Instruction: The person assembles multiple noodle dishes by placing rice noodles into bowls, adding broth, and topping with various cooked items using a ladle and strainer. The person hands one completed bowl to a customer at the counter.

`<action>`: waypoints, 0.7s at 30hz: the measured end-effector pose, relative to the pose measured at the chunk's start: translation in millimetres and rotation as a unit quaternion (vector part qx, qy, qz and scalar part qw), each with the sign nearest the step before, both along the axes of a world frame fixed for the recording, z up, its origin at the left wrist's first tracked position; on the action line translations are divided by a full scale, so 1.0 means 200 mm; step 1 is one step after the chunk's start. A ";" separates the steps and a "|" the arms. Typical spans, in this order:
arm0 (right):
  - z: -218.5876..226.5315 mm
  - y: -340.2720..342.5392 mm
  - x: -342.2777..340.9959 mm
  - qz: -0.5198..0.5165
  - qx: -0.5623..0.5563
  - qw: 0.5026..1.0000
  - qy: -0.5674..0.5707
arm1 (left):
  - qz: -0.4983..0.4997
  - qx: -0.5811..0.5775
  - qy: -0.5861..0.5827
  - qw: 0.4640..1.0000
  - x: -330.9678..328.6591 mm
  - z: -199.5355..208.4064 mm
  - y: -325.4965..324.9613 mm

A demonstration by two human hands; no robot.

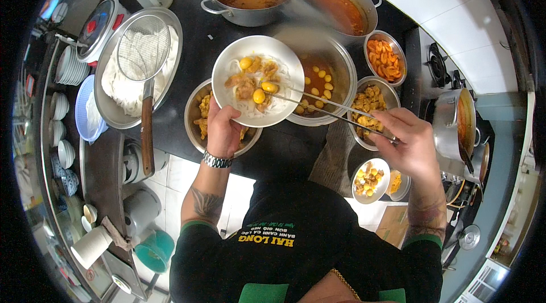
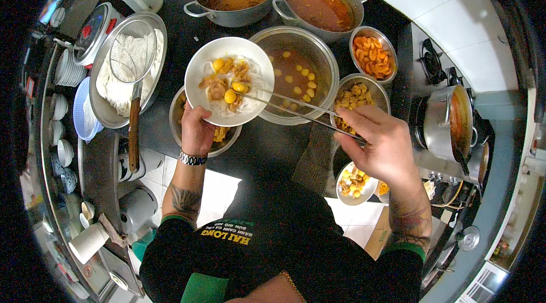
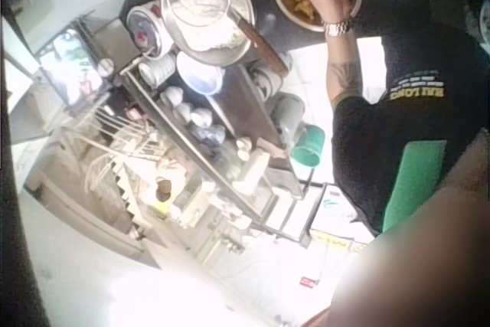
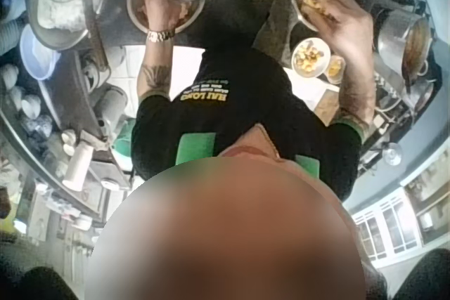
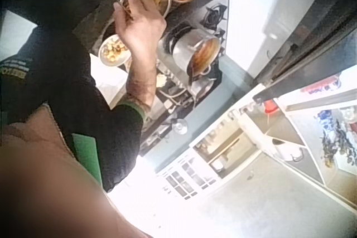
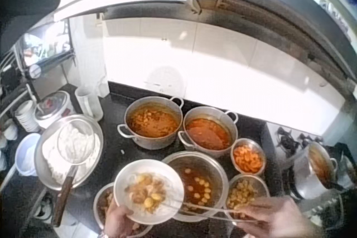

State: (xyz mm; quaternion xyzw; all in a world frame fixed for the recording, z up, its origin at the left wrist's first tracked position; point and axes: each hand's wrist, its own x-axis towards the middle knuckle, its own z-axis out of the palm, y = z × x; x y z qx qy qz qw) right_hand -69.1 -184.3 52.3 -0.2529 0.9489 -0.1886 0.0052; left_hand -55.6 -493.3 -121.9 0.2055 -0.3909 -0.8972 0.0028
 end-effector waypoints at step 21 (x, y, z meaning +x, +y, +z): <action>-0.71 0.22 -0.26 -0.119 0.124 0.985 0.009 | 0.021 0.005 -0.014 1.000 0.03 -0.05 -0.09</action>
